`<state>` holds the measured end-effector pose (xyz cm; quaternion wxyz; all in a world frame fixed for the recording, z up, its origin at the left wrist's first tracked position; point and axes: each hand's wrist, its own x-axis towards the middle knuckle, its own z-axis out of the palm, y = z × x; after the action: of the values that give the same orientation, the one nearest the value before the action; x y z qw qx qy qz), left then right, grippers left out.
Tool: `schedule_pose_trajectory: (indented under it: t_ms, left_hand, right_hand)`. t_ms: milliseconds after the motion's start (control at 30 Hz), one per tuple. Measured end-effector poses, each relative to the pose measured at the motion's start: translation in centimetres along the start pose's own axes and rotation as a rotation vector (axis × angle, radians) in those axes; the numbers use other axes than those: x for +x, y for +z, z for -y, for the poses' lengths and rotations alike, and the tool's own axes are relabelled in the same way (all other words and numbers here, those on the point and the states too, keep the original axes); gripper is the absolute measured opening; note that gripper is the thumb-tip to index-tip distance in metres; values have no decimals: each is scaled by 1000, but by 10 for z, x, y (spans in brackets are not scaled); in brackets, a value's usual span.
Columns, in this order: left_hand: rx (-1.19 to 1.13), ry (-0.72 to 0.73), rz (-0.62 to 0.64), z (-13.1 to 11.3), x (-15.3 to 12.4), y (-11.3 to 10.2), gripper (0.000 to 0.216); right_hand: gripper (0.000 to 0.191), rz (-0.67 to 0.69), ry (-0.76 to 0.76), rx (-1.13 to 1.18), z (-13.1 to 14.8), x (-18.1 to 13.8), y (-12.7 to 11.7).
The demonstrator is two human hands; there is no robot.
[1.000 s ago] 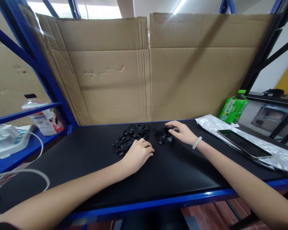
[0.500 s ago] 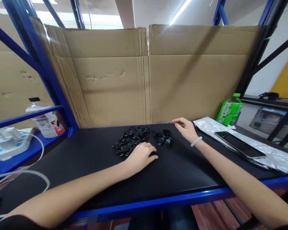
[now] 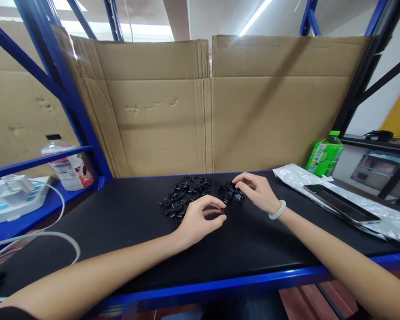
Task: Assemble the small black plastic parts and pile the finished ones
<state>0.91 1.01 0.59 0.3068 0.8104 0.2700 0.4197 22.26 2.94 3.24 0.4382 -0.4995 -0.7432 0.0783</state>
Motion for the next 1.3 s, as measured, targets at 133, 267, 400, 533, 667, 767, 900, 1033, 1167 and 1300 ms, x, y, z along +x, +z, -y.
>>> schedule_pose_trajectory:
  t_ms: [133,267,400,533,667,767,900,1033,1167,1300]
  left_hand:
    - [-115,1,-29,1,-5,4,16]
    - [-164,13,-42,1,-7,5,18]
    - [-182,21,-17,1,-10,6,17]
    - [-180,28,-18,0,-12,6,18]
    - [-197,20,-92,0,-11,4,20]
    - [-219,-9,-174,0,-9,1,19]
    - [-240,-33,-237,-2,-8,-2,19]
    - [-263,-75,-181,-3,-11,-1,20]
    - [-263,-105,-127,-4,-15,2,20]
    - [-274,-102,-70,-4,-16,4,19]
  right_hand:
    - [22,-91,187,-250,-34,8,-28]
    - [37,-263,556,-487,-81,7,-64]
    - [40,-380,807,-530,-110,-2,-85]
    - [41,-453,774,-456,-108,-1,-87]
    - [47,-488,505,-294,-68,11,-72]
    - [38,-328,339,-45,-22,13,-41]
    - [30,154,210,321,25,-4,11]
    - [30,750,328,1045,30,-19,40]
    - [29,896,408,1220,20,-24,44]
    - [25,950,466,1236,23,-25,43]
